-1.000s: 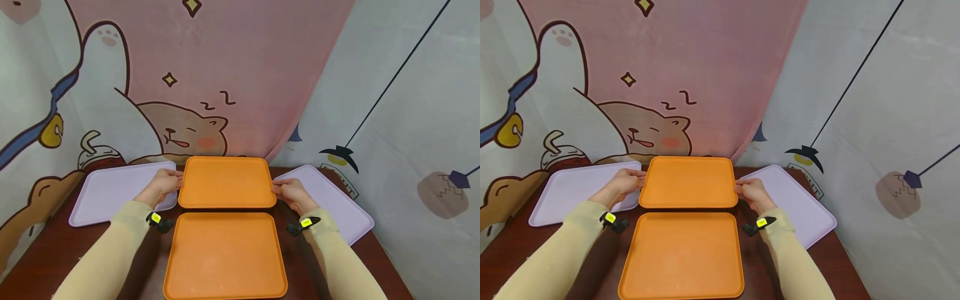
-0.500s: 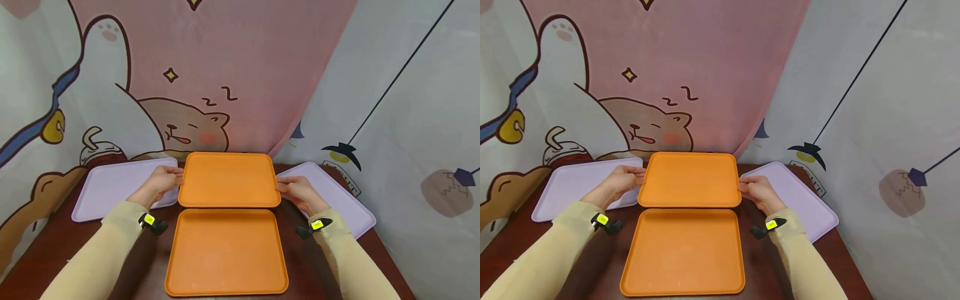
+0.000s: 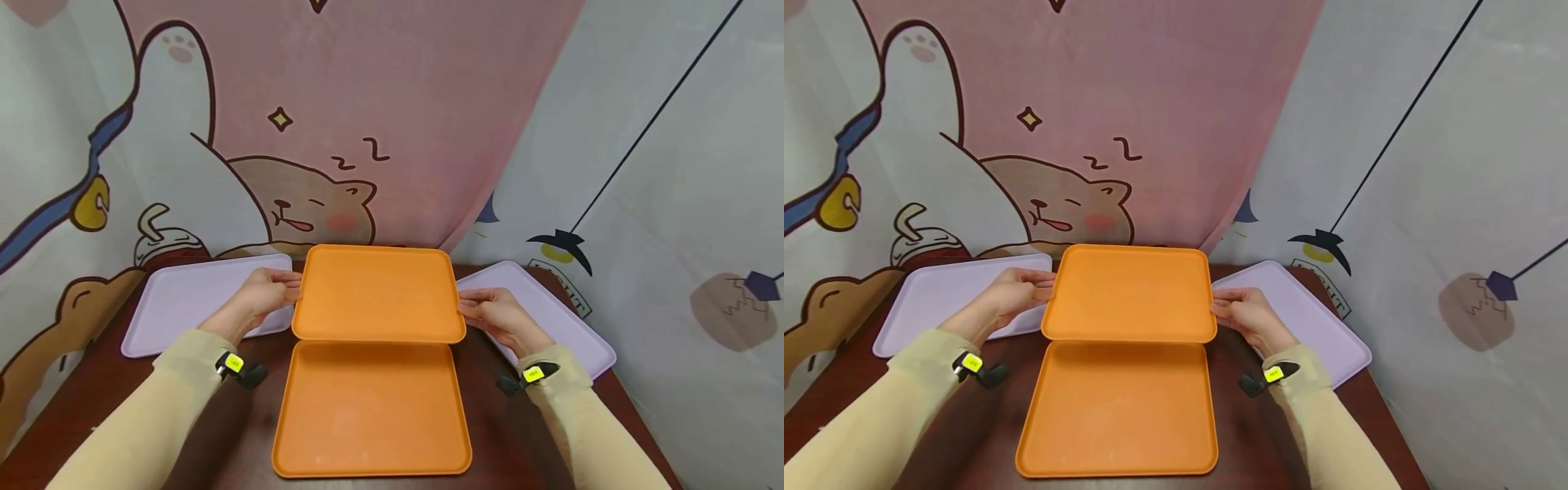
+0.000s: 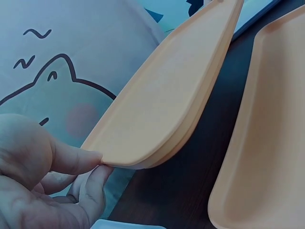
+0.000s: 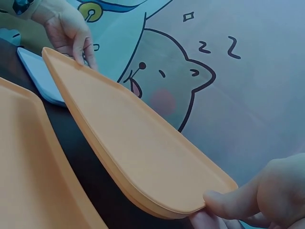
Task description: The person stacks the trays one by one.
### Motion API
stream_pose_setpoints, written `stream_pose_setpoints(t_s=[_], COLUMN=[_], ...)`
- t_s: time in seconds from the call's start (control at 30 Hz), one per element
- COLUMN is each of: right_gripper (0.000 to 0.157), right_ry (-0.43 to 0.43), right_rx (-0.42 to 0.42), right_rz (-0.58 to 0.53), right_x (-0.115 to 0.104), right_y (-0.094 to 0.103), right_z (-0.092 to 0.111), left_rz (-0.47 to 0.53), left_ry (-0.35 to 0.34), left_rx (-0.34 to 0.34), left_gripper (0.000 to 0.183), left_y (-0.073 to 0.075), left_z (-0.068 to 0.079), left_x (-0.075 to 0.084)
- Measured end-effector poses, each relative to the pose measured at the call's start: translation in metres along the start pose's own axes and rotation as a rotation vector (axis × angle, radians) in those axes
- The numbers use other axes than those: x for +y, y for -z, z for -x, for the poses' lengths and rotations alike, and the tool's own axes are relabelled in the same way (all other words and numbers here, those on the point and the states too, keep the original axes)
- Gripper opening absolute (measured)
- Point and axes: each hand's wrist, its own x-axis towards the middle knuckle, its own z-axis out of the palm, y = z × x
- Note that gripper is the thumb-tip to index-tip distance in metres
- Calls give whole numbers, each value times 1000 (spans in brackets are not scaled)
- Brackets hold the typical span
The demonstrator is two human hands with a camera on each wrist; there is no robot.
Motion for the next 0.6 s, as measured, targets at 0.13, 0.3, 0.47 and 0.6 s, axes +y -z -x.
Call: stream_pose_setpoints(t_s=[0.13,0.3,0.47,0.6], right_gripper=[45,44,44,44], right_ry=[-3,-12,-17,-13], right_rx=[-6,-12,-8,-9], right_rz=[12,44,68,77], right_x=[-2,-4,-7,-9], right_y=[0,-1,-2,-2], right_z=[5,13,21,27], left_rz=[-1,-6,-22,-34], left_ry=[-8,-14,-17,-22], left_rx=[-3,-10,-20,-25], left_gripper=[49,47,47,47], left_y=[0,1,2,2], left_z=[5,12,18,24], left_x=[2,1,0,0])
